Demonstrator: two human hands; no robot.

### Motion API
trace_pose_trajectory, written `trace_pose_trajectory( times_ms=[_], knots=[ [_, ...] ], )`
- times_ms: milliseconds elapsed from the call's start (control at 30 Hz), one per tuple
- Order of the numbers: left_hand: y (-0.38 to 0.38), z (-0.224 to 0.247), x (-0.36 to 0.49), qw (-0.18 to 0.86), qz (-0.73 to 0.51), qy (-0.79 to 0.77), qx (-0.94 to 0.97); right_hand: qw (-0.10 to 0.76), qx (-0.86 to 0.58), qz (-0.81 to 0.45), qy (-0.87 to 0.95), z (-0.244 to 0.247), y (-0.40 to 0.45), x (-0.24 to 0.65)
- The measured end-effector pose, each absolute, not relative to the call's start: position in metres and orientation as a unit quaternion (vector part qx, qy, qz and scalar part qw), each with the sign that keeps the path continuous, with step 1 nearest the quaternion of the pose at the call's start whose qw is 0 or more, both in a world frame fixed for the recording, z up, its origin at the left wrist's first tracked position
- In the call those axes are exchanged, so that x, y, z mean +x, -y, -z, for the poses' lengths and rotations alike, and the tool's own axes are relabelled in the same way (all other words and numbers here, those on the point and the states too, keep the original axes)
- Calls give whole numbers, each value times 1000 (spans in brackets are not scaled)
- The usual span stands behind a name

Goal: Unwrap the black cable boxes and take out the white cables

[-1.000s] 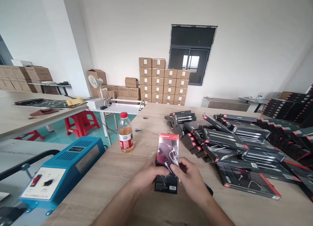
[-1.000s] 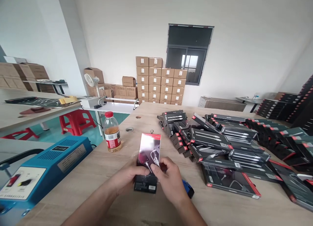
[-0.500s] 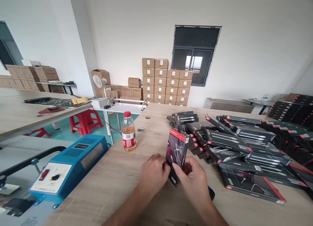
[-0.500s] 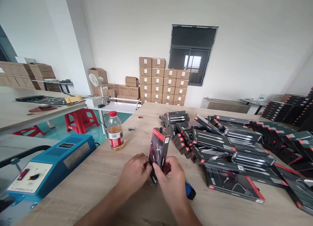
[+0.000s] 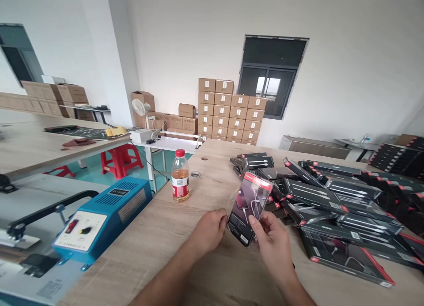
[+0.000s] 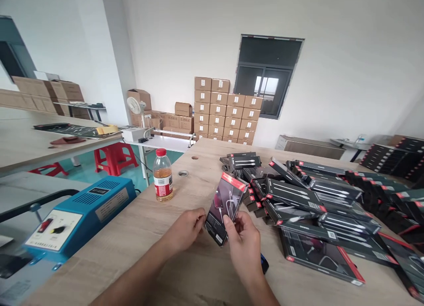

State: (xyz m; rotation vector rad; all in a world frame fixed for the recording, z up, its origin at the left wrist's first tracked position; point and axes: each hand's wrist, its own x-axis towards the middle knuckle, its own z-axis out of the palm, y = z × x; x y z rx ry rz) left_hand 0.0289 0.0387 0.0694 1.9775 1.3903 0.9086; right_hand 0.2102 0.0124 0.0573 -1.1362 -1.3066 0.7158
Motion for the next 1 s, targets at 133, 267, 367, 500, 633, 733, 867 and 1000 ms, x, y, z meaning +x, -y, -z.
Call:
trace_pose_trajectory(
  times_ms=[133,267,367,500,633,733,867,1000],
  knots=[
    [-39,-62,30,328,-362,-512,707,611,-489,-294,549,-58,-13,210],
    [-38,-58,31,371,-368,-507,686,613,-501,-275,545,-54,-17,213],
    [-37,-61,31,363,-369,-507,689,614,-500,-269,548,-53,-19,215],
    [-35,-67,35,323,-367,-509,709,618,-498,-279,541,-54,-17,216],
    [-35,-67,39,338,-351,-501,715,603,-499,-283,555,-52,-14,216],
    [-36,-62,40,380,-335,-490,710,597,-498,-260,573,-51,-11,215],
    [-40,-56,36,435,-321,-476,694,602,-497,-235,579,-54,-10,214],
    [-43,-55,29,463,-309,-459,692,610,-486,-262,569,-61,-10,215]
  ],
)
